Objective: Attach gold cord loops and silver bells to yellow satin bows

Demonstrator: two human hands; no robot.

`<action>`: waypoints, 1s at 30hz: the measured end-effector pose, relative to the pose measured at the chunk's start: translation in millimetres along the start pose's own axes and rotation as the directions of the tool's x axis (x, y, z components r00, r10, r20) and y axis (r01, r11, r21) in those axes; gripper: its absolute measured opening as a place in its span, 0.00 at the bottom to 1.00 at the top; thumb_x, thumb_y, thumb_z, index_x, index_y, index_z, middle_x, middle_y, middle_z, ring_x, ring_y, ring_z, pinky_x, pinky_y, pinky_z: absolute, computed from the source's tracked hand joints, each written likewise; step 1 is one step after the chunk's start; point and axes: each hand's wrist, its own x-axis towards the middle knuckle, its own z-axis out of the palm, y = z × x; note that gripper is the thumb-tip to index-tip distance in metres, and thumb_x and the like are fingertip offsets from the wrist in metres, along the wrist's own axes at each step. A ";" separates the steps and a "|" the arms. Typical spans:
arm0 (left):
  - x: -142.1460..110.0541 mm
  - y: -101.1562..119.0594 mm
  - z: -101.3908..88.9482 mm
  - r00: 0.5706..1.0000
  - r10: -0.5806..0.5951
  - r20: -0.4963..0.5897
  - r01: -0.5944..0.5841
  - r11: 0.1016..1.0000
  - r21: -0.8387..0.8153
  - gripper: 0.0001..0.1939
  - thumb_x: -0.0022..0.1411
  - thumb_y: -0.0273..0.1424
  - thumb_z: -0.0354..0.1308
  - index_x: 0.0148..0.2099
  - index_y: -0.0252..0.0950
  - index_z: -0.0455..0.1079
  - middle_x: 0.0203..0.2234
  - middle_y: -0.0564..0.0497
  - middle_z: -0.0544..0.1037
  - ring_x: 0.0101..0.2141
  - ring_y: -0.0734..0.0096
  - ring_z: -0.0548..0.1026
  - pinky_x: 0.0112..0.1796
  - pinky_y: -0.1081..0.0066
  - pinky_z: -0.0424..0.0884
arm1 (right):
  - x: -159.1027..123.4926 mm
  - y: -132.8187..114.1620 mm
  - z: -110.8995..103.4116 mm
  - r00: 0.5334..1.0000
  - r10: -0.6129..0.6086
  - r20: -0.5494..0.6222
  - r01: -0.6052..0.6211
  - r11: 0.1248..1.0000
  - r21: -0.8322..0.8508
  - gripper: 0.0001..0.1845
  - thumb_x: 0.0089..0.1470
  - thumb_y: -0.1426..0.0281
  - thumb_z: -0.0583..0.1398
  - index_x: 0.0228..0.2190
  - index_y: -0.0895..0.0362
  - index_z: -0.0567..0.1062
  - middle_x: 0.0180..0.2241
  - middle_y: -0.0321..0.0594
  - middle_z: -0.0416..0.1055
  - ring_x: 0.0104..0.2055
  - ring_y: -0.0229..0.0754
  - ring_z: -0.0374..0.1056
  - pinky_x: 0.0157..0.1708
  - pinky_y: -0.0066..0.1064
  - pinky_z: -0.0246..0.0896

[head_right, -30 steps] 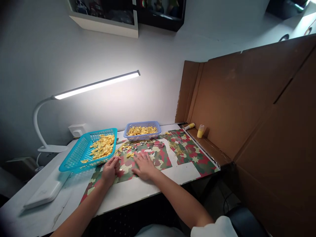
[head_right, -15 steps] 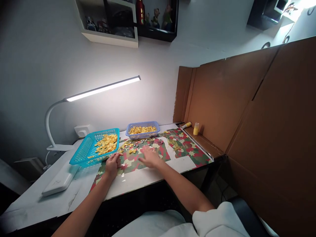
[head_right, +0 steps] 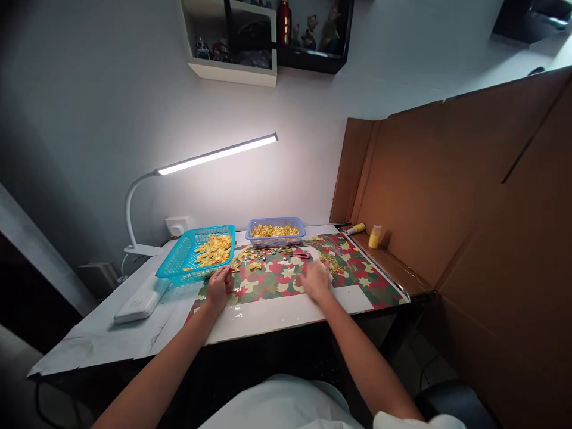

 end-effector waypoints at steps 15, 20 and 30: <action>-54.3 -2.9 47.1 0.814 0.265 0.517 -0.444 0.857 0.261 0.11 0.65 0.36 0.56 0.42 0.32 0.71 0.35 0.50 0.76 0.33 0.71 0.75 0.35 0.66 0.74 | -0.3 -66.4 102.8 0.881 0.067 0.468 -0.434 0.509 0.744 0.16 0.62 0.61 0.56 0.45 0.60 0.72 0.43 0.44 0.72 0.41 0.42 0.72 0.40 0.39 0.70; -69.6 -7.3 52.4 0.764 0.260 0.590 -0.500 0.816 0.288 0.11 0.65 0.36 0.56 0.35 0.32 0.70 0.28 0.53 0.74 0.28 0.75 0.73 0.31 0.70 0.73 | 19.9 -46.9 94.7 0.918 0.145 0.369 -0.394 0.436 0.809 0.18 0.61 0.64 0.58 0.50 0.58 0.69 0.50 0.45 0.68 0.47 0.45 0.69 0.45 0.43 0.69; -24.2 52.1 82.8 0.843 0.239 0.481 -0.392 0.886 0.248 0.14 0.67 0.39 0.53 0.42 0.31 0.69 0.31 0.52 0.74 0.26 0.75 0.72 0.28 0.71 0.72 | -40.0 -25.2 80.8 0.939 0.338 0.062 -0.227 0.475 0.851 0.22 0.64 0.64 0.44 0.56 0.48 0.63 0.61 0.44 0.59 0.67 0.49 0.46 0.60 0.48 0.51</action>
